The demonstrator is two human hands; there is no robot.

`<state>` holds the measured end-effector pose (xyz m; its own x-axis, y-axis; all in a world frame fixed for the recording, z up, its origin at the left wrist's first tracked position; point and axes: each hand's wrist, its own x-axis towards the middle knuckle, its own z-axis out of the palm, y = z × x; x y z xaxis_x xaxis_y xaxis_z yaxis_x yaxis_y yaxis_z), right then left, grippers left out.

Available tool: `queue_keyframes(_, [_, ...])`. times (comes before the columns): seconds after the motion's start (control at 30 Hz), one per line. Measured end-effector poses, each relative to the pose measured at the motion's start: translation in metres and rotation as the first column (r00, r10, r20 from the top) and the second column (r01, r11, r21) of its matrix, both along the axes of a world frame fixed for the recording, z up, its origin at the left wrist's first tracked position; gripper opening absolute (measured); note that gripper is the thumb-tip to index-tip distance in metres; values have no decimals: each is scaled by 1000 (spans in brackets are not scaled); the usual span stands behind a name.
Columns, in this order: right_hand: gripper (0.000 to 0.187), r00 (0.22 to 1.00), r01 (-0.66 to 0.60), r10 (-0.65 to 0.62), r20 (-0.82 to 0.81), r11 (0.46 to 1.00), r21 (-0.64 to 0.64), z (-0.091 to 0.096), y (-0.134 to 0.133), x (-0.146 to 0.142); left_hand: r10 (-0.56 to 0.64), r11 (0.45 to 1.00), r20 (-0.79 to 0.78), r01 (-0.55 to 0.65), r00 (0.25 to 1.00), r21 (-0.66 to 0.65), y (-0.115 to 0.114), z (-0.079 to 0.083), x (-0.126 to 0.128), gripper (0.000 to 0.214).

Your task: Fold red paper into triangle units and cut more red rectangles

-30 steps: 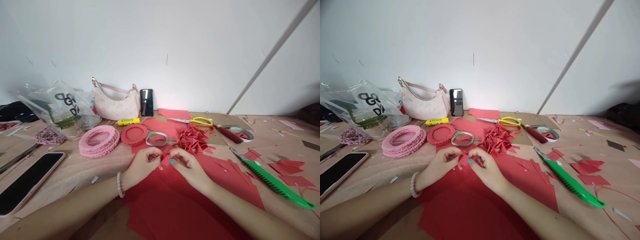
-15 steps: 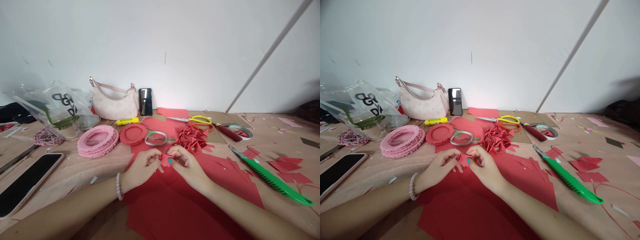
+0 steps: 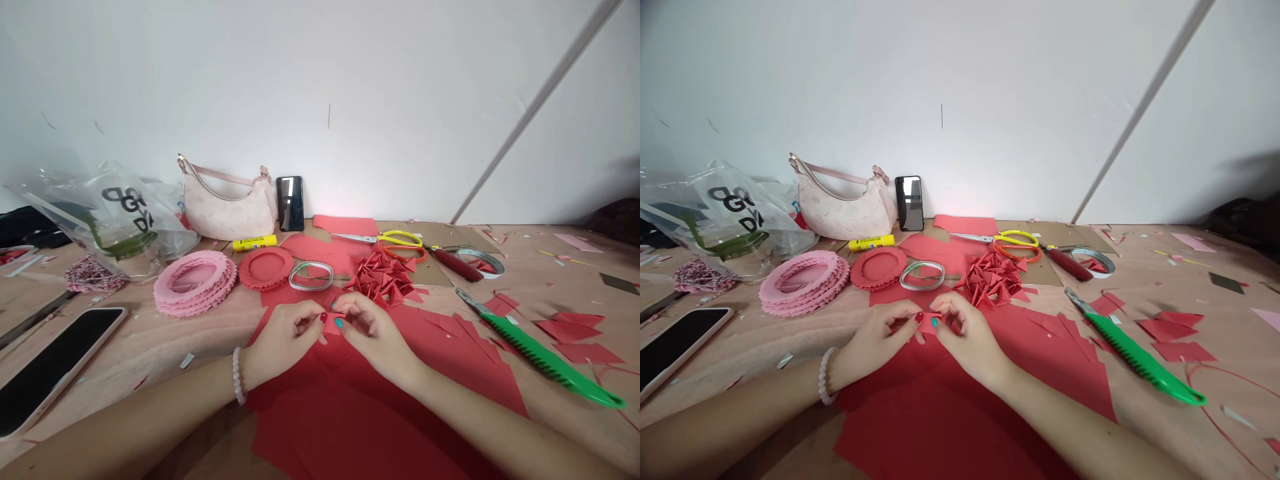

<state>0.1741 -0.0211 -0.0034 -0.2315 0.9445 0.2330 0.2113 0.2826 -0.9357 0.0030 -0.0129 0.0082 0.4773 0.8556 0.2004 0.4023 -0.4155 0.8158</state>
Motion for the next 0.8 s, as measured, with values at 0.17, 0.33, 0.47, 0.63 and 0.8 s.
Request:
queue_keyframes(0.17, [12,995,13,-27,-100,990,-139,4,2,1,45,998,14,-46,999,50,-2,2,0,16])
queue_keyframes(0.33, [16,980,15,-44,-196,990,-143,4,1,1,50,997,14,-51,999,49,-3,3,1,18])
queue_keyframes(0.47, [22,978,-12,-13,-210,993,-117,4,0,1,51,998,37,-52,998,27,-4,2,2,16])
queue_keyframes(0.63, [25,986,-40,24,-165,995,-96,4,0,3,-31,993,125,45,992,-107,-2,1,1,17])
queue_keyframes(0.8, [23,985,-116,102,-139,988,-101,4,1,3,-72,881,338,219,938,-420,6,1,-1,28])
